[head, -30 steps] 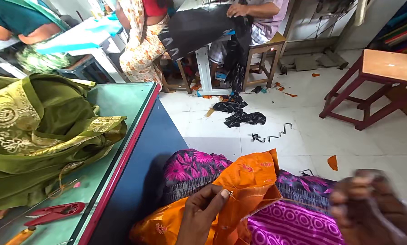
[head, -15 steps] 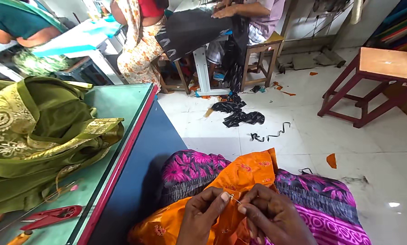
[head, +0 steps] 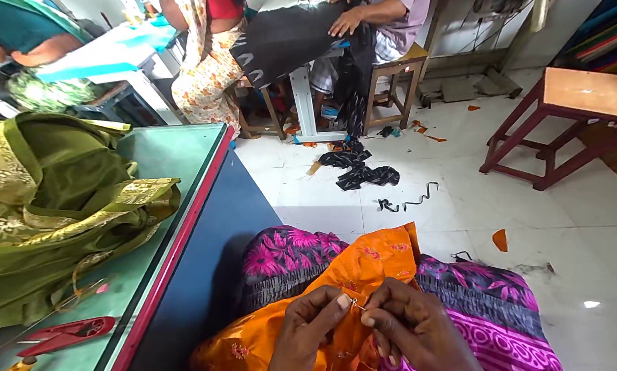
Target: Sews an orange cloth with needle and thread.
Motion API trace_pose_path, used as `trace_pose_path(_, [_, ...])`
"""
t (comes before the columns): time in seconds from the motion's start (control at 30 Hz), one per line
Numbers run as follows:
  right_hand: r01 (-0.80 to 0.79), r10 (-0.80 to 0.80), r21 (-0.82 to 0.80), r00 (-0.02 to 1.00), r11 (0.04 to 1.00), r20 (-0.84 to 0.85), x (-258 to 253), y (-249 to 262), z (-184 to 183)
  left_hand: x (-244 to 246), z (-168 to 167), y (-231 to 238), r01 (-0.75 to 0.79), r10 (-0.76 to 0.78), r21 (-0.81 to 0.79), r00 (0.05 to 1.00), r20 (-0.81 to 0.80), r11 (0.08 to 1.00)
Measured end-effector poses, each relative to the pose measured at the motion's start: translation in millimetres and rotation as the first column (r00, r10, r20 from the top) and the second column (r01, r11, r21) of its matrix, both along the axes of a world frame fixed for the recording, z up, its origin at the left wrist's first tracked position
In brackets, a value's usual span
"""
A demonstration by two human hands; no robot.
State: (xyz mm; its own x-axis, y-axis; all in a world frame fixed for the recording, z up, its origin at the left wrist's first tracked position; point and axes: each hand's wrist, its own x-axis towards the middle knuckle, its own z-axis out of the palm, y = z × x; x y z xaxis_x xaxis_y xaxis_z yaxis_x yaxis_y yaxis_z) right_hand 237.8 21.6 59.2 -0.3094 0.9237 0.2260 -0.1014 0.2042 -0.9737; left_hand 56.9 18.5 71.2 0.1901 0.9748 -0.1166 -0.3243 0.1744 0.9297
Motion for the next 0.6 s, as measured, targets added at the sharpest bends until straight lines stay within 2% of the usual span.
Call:
trace_pose_path(0.1, [0.015,-0.015,0.013,1.0,1.0,-0.027,-2.3,-0.4,-3.5,1.4,-1.6,-0.6,0.025,-0.023,-0.027,0.998,0.052,0.999])
trace_pose_path(0.23, [0.058,-0.058,-0.005,0.995,0.998,-0.083,-9.1,-2.6,-7.7,1.9,-3.2,-0.6,0.002,-0.002,-0.011,1.0,0.021,1.0])
trace_pose_path(0.33, [-0.051,0.051,-0.001,0.993,0.999,-0.11,-1.9,-0.7,-9.9,-0.3,-2.8,-0.3,0.013,-0.011,-0.051,0.999,0.041,0.999])
trace_pose_path(0.43, [-0.135,0.144,0.077,0.981,0.988,-0.13,6.8,5.4,-16.4,-2.3,-1.6,-1.0,0.045,-0.032,-0.106,0.992,0.12,0.993])
trace_pose_path(0.5, [-0.108,0.123,0.097,0.976,0.989,-0.177,5.9,8.1,-20.3,-1.2,-1.2,-1.9,0.084,-0.063,-0.129,0.986,0.156,0.988])
trace_pose_path(0.6, [-0.047,0.054,0.038,0.974,0.998,-0.221,-0.8,6.6,-19.3,3.2,-1.8,-4.9,0.123,-0.099,-0.13,0.979,0.179,0.984])
